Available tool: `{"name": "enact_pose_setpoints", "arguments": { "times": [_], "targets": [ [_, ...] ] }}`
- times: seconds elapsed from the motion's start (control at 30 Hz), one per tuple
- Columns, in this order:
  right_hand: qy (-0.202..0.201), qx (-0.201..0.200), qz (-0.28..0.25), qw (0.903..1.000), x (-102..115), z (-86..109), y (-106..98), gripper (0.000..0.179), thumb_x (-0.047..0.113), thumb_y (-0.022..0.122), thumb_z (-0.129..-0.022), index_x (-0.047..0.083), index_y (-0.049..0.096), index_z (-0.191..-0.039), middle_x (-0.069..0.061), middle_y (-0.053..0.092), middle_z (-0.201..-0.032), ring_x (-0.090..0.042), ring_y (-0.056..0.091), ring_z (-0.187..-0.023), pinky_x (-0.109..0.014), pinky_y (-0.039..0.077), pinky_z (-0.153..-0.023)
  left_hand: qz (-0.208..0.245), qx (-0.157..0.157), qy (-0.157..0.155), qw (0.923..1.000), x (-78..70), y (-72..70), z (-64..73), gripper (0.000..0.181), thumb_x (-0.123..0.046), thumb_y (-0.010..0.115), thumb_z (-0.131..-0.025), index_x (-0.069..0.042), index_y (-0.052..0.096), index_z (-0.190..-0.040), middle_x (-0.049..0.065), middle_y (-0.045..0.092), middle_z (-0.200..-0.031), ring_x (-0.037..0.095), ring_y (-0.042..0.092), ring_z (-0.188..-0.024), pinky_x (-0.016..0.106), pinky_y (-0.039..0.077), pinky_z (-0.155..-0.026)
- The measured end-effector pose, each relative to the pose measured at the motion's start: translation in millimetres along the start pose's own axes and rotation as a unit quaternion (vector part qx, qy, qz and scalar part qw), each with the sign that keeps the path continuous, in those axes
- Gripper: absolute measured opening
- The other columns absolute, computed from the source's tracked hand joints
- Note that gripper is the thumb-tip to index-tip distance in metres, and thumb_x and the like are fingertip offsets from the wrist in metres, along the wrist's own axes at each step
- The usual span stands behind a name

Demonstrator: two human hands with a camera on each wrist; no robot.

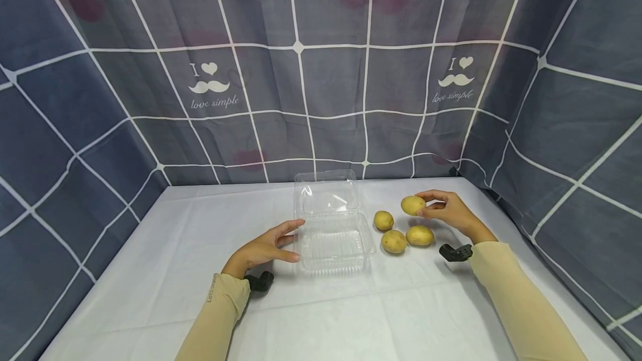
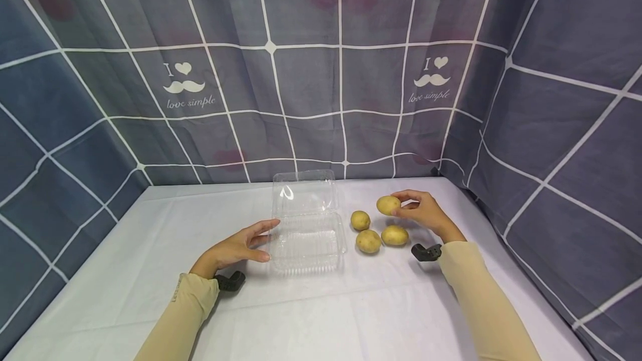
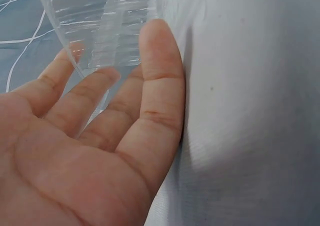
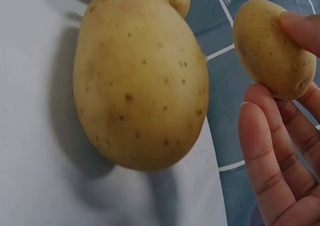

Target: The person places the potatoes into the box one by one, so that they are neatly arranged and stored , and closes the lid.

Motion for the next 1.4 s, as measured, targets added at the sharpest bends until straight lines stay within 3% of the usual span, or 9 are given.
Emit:
{"name": "enact_pose_setpoints", "arguments": {
  "times": [0.37,0.63,0.97,1.2,1.4],
  "targets": [
    [-0.025,0.009,-0.031,0.9992,14,0.3,12,0.051,0.002,0.081,-0.095,-0.013,0.063,-0.14,-0.012,0.073,-0.126,-0.008,0.073,-0.093,-0.022,0.061,-0.085,-0.012,-0.01,0.001,0.9999,1.5,-1.5,-2.1,0.105,-0.008,0.088,-0.092,0.0,0.02,-0.171,0.023,0.014,-0.179,0.052,0.025,-0.159,0.069,0.03,-0.124],
    [-0.039,0.016,-0.037,0.9984,25,-2.2,22,0.048,0.0,0.08,-0.095,-0.014,0.063,-0.138,-0.013,0.073,-0.125,-0.008,0.073,-0.092,-0.021,0.06,-0.085,-0.017,-0.027,-0.001,0.9995,1.6,-3.7,-2.9,0.105,-0.007,0.088,-0.091,0.0,0.021,-0.171,0.025,0.014,-0.178,0.053,0.027,-0.159,0.067,0.034,-0.123],
    [-0.05,0.018,-0.046,0.9975,30,-3.1,33,0.047,0.0,0.079,-0.095,-0.014,0.064,-0.138,0.014,0.074,-0.115,-0.009,0.071,-0.092,-0.021,0.06,-0.083,-0.031,-0.039,0.003,0.9988,-1.4,-4.8,-2.6,0.105,-0.008,0.088,-0.09,0.0,0.021,-0.171,0.024,0.017,-0.178,0.052,0.03,-0.158,0.068,0.033,-0.123],
    [-0.049,0.013,-0.036,0.9981,36,-3.3,40,0.048,0.001,0.081,-0.094,-0.012,0.065,-0.138,-0.002,0.075,-0.122,-0.011,0.071,-0.097,-0.022,0.06,-0.085,-0.033,-0.038,0.004,0.9987,-1.8,-4.9,-2.7,0.106,-0.011,0.088,-0.09,0.0,0.02,-0.171,0.024,0.017,-0.178,0.052,0.03,-0.158,0.069,0.032,-0.123],
    [-0.051,0.011,-0.044,0.9977,38,-3.6,51,0.048,0.001,0.082,-0.093,-0.012,0.066,-0.137,-0.004,0.075,-0.125,-0.011,0.071,-0.098,-0.021,0.058,-0.088,-0.029,-0.035,0.005,0.999,0.1,-5.8,-3.3,0.106,-0.011,0.087,-0.09,0.001,0.019,-0.171,0.023,0.016,-0.178,0.052,0.029,-0.158,0.067,0.037,-0.121]
  ]
}}
Point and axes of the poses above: each hand's wrist, its own z-axis away from the middle knuckle, its own y-axis out of the palm, x = y × z, the point moved 9 cm from there along -z, towards the middle knuckle
